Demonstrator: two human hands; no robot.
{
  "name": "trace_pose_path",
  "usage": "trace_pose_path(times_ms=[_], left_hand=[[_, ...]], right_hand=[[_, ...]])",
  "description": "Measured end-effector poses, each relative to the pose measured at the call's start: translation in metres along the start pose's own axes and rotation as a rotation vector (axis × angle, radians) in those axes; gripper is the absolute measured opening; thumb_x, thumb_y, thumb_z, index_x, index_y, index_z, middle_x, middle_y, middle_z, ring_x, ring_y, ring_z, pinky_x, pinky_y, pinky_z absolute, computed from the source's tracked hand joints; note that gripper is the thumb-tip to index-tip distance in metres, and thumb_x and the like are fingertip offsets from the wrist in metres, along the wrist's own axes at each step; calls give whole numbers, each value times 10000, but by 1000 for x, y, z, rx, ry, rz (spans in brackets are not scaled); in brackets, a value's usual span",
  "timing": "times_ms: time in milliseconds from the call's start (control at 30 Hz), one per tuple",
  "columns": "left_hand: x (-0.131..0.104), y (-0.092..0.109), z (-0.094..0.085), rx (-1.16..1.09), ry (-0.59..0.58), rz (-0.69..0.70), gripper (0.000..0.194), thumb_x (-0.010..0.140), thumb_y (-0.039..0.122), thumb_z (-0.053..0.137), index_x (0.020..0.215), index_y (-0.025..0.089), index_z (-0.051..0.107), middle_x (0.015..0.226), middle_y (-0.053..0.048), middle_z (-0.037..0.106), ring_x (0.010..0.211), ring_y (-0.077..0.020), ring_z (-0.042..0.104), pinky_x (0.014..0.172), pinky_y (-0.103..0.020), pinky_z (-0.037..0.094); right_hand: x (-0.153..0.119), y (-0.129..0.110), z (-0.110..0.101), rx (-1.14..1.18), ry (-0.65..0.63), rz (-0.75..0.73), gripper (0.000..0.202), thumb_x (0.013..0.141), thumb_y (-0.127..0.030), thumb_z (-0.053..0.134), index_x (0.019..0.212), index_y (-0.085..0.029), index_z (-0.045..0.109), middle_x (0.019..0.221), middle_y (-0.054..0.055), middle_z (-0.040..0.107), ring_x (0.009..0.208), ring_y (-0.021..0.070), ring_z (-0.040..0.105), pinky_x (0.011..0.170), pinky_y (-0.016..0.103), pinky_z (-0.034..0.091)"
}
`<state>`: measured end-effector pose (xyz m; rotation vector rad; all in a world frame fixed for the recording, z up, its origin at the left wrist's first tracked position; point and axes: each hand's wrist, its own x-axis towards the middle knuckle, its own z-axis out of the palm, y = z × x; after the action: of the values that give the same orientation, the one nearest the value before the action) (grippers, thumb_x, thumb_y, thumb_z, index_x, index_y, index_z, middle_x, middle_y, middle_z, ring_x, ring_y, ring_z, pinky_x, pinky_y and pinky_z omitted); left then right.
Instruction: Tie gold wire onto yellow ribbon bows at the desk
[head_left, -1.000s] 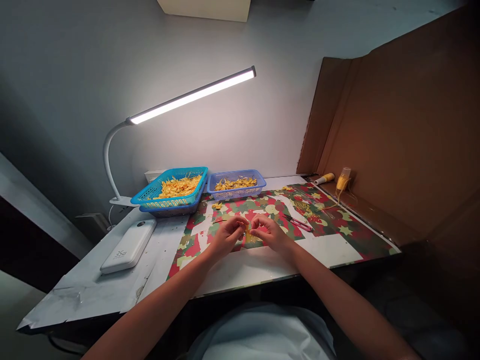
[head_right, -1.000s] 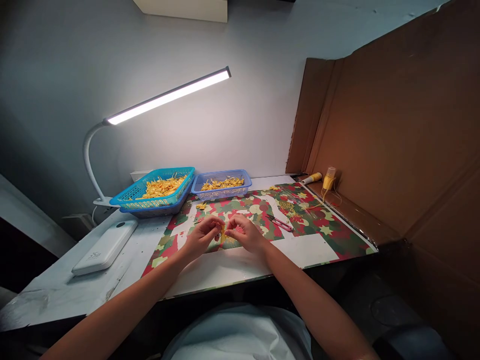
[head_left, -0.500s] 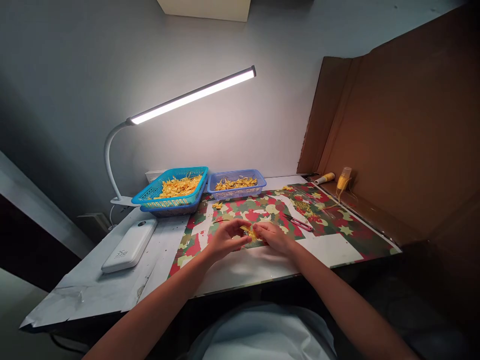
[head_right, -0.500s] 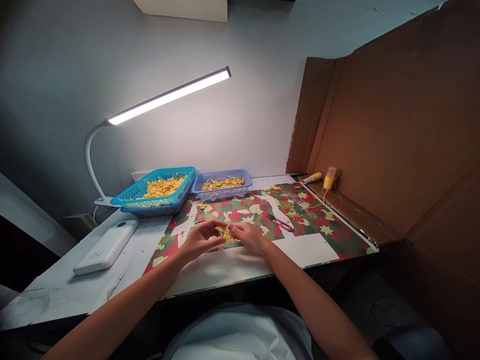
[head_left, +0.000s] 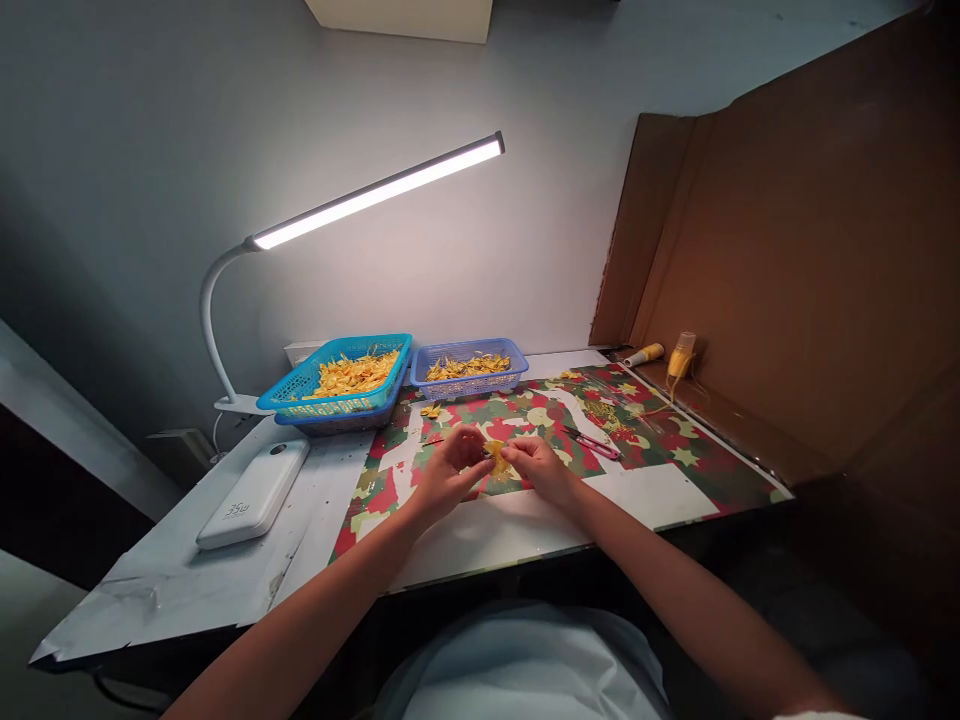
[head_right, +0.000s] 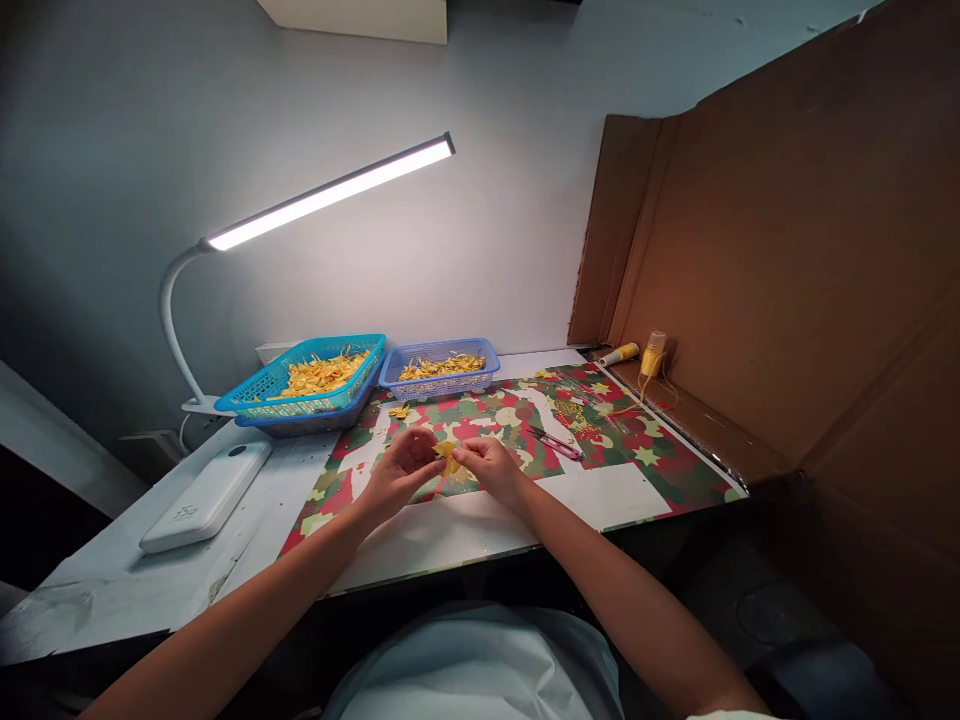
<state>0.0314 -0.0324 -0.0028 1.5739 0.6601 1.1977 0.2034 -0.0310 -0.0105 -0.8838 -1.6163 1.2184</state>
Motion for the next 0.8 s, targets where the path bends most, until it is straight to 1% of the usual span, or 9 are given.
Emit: trace_pose_path(times_ms=[67,133,200,267,367,467,600,800], left_hand=[[1,-1,1,-41,8,-56,305,690,323,746,864,177,541,711,21,554,650,-95,528,622,-214,445],[2,-2,0,-39,-10,-136,300,681,343,744,848,158,577,718,3,582,659,-106,545,622,-222,450],[3,-3,-2,-17,-21,-209,300,662,356,749,811,144,597,708,-6,602,635,-109,553,605,-227,451],[5,-4,-4,-5,1,-250,308,622,357,767,756,141,593,682,-3,610,607,-108,558,583,-227,450],[9,-7,-5,-8,76,-272,329,548,335,797,681,151,558,620,23,597,564,-102,551,550,-218,437],[12,-11,-3,-5,119,-282,328,520,310,795,641,156,532,572,43,573,524,-89,529,531,-209,420],[15,-16,-2,15,132,-268,300,525,278,770,623,159,512,551,52,565,508,-78,510,521,-197,391],[14,-19,-3,-5,132,-280,280,542,262,745,618,166,494,526,62,549,479,-63,469,501,-187,362]], right_hand=[[0,1,2,-8,9,4,482,731,-563,534,510,-208,293,486,-71,239,466,67,200,461,247,151],[0,0,4,-38,17,5,477,727,-560,529,508,-209,293,483,-72,241,465,65,208,458,241,161],[1,0,5,-73,25,3,480,719,-557,532,502,-207,285,483,-73,238,469,63,206,459,237,165],[3,2,6,-92,49,12,495,702,-553,551,494,-207,265,482,-74,226,471,61,195,460,234,161],[7,10,7,-54,118,46,500,681,-537,576,493,-210,247,474,-78,210,460,59,180,452,235,148],[12,18,8,-3,167,46,471,676,-510,566,491,-214,250,466,-79,213,443,58,176,442,237,138],[13,21,10,-50,209,4,443,678,-475,547,484,-216,245,475,-75,216,448,60,176,443,239,140],[9,15,11,-147,232,-5,409,689,-435,509,481,-219,230,483,-69,203,459,65,178,445,243,148]])
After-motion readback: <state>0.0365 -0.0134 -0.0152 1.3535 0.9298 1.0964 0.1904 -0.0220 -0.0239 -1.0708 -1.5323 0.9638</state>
